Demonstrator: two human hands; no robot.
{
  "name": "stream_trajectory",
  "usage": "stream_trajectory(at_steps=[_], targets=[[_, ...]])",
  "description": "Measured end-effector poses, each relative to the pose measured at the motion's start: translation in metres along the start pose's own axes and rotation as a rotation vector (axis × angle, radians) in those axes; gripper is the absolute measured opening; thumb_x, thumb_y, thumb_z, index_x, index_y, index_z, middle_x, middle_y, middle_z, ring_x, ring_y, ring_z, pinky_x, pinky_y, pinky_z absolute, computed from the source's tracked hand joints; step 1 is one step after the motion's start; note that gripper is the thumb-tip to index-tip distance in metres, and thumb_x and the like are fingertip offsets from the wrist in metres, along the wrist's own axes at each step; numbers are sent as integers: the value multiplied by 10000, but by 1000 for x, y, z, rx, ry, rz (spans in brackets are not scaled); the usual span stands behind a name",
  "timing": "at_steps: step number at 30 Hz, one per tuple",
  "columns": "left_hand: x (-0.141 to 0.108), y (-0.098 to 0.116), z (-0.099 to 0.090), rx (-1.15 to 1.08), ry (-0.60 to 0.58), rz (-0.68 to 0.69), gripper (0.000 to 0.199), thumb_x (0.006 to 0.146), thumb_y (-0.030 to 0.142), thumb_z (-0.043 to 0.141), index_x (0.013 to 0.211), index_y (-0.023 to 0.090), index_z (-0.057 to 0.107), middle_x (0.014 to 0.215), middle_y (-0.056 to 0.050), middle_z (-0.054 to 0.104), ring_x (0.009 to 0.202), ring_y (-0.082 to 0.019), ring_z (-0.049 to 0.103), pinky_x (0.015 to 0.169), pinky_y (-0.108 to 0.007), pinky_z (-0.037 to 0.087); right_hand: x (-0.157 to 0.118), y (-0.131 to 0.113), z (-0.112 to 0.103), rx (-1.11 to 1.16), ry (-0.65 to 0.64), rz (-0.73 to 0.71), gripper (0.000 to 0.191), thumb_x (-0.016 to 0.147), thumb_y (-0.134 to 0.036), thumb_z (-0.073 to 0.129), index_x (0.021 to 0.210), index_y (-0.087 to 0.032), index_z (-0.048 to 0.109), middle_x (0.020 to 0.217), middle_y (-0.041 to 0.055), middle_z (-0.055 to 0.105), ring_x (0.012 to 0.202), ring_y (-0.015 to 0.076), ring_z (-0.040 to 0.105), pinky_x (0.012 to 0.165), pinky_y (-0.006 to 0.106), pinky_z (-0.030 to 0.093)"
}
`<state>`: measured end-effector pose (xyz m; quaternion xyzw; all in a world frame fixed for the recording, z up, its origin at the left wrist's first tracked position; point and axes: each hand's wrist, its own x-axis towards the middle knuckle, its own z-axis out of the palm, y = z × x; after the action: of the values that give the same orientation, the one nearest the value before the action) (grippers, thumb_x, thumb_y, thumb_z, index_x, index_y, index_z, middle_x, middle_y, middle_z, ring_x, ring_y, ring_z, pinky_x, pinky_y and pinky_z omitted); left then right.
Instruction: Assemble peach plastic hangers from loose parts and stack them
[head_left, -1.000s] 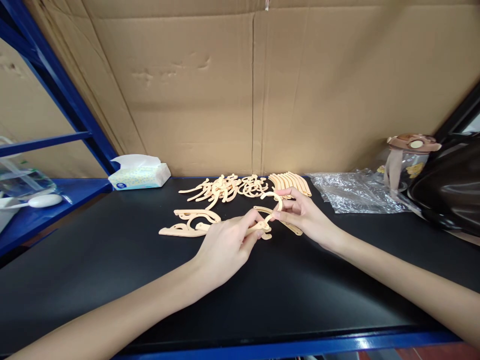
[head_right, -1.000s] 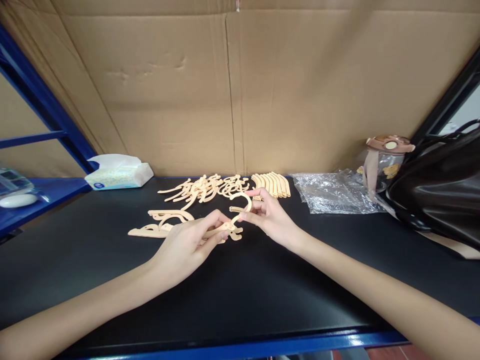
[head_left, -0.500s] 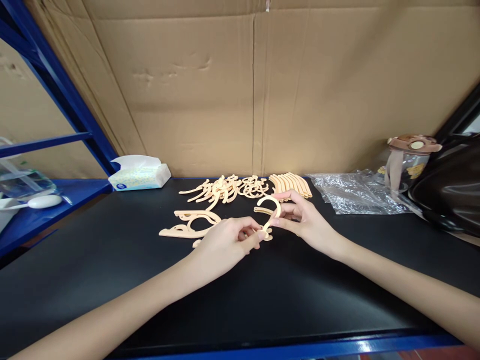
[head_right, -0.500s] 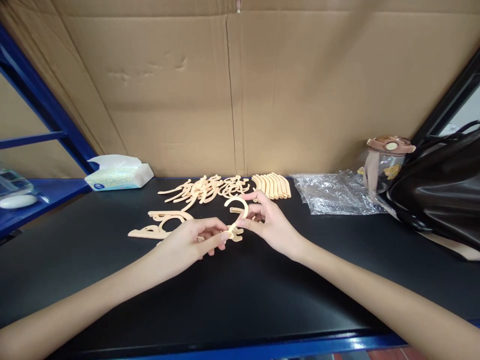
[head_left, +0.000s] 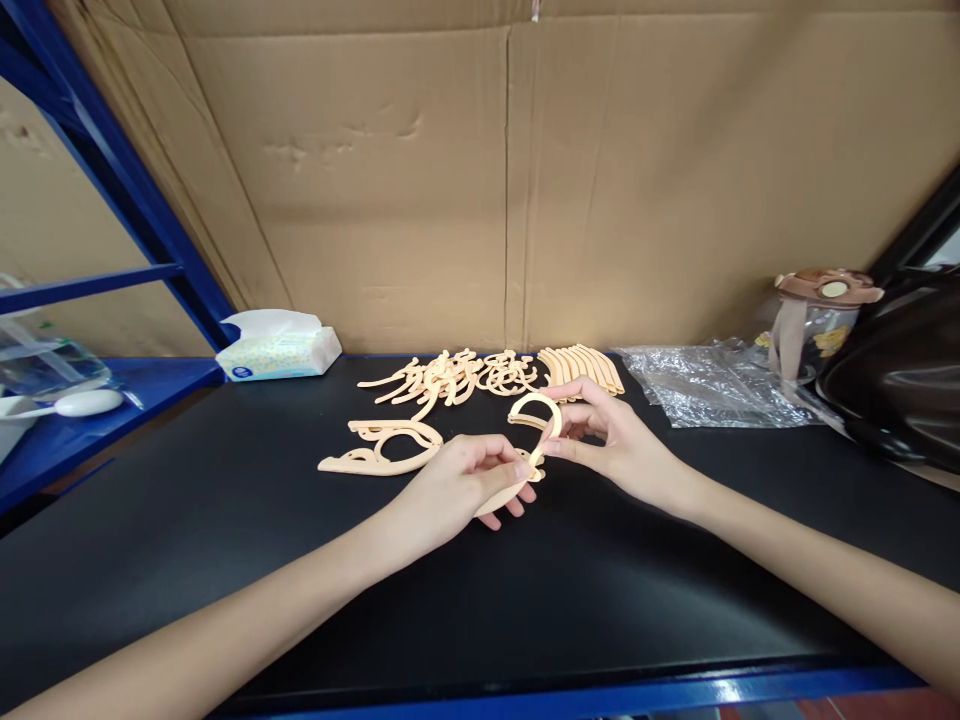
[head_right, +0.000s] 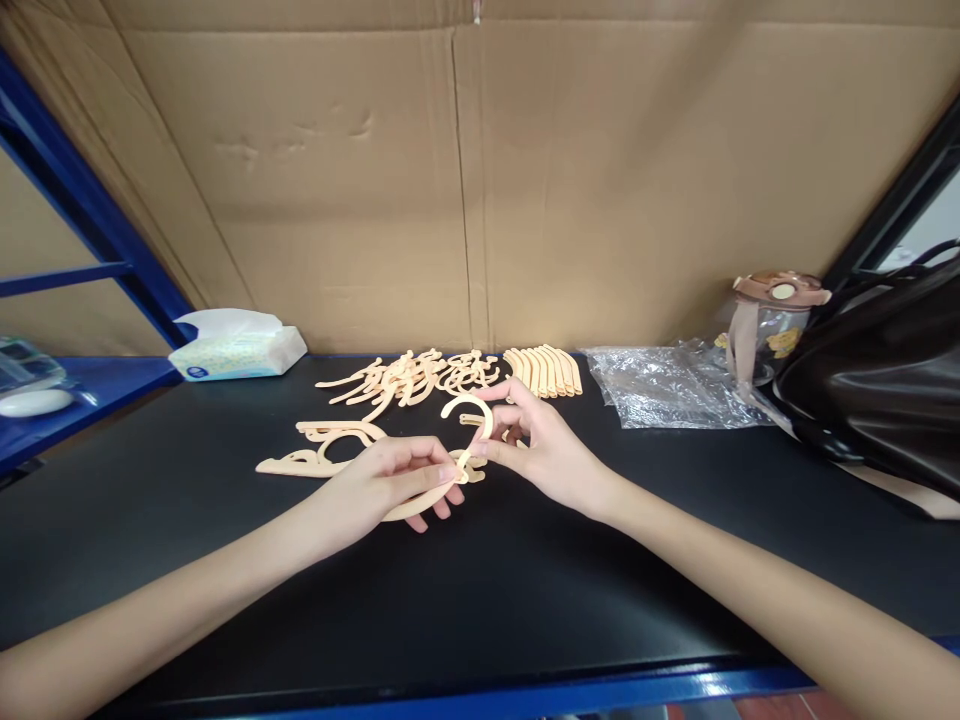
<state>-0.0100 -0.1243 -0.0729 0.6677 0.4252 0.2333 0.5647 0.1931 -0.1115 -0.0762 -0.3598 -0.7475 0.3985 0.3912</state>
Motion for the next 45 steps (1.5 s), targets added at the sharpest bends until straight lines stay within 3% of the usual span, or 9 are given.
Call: stream_trajectory(at_steps=[6, 12, 17, 22, 26, 37, 45], targets=[[2, 6, -3, -96, -1, -12, 215, 842, 356, 562, 817, 143, 558, 829, -43, 645, 686, -130, 625, 535, -218, 521, 2, 10, -4, -87, 37, -34, 299, 926, -401, 425, 1167, -225, 448, 786, 4, 651, 751, 145, 602, 718, 302, 464], [2, 13, -14, -227, 119, -72, 133, 851, 280, 575, 852, 148, 559, 911, -48, 638, 718, -142, 642, 536, -228, 556, 6, 33, -14, -707, 77, -158, 189, 913, -337, 468, 995, -231, 601, 959, 25, 643, 880, 178, 595, 755, 327, 467], [2, 13, -15, -272, 154, -96, 100, 859, 236, 574, 915, 155, 573, 909, -50, 633, 692, -132, 637, 517, -217, 562, 6, 38, -14, -903, 57, -139, 208, 911, -318, 483, 1053, -229, 607, 1081, 22, 628, 1025, 197, 570, 856, 355, 465], [3, 13, -15, -304, 189, -111, 180, 855, 203, 569, 1035, 185, 562, 923, -48, 622, 680, -138, 636, 520, -250, 578, 6, 36, -13, -944, 34, -125, 195, 902, -343, 504, 999, -234, 632, 962, 9, 659, 916, 190, 603, 768, 332, 483], [4, 12, -16, -319, 210, -132, 222, 846, 193, 566, 1067, 194, 550, 900, -45, 603, 662, -133, 617, 495, -251, 573, 6, 36, -14, -937, 35, -113, 153, 890, -239, 512, 991, -226, 627, 964, 12, 666, 907, 186, 613, 739, 310, 484], [6, 8, -19, -361, 173, -76, 112, 806, 232, 576, 853, 183, 487, 845, -17, 540, 605, -114, 533, 369, -216, 500, 5, 32, -14, -851, 44, -109, 292, 922, -130, 328, 1058, -210, 573, 1044, 35, 642, 925, 182, 612, 775, 323, 475], [6, 8, -19, -338, 168, -18, 131, 817, 261, 592, 820, 181, 489, 922, -23, 560, 601, -106, 555, 360, -197, 483, -3, 19, -6, -814, 18, -245, 253, 946, -375, 409, 1011, -195, 575, 854, 22, 665, 741, 143, 613, 633, 241, 425]])
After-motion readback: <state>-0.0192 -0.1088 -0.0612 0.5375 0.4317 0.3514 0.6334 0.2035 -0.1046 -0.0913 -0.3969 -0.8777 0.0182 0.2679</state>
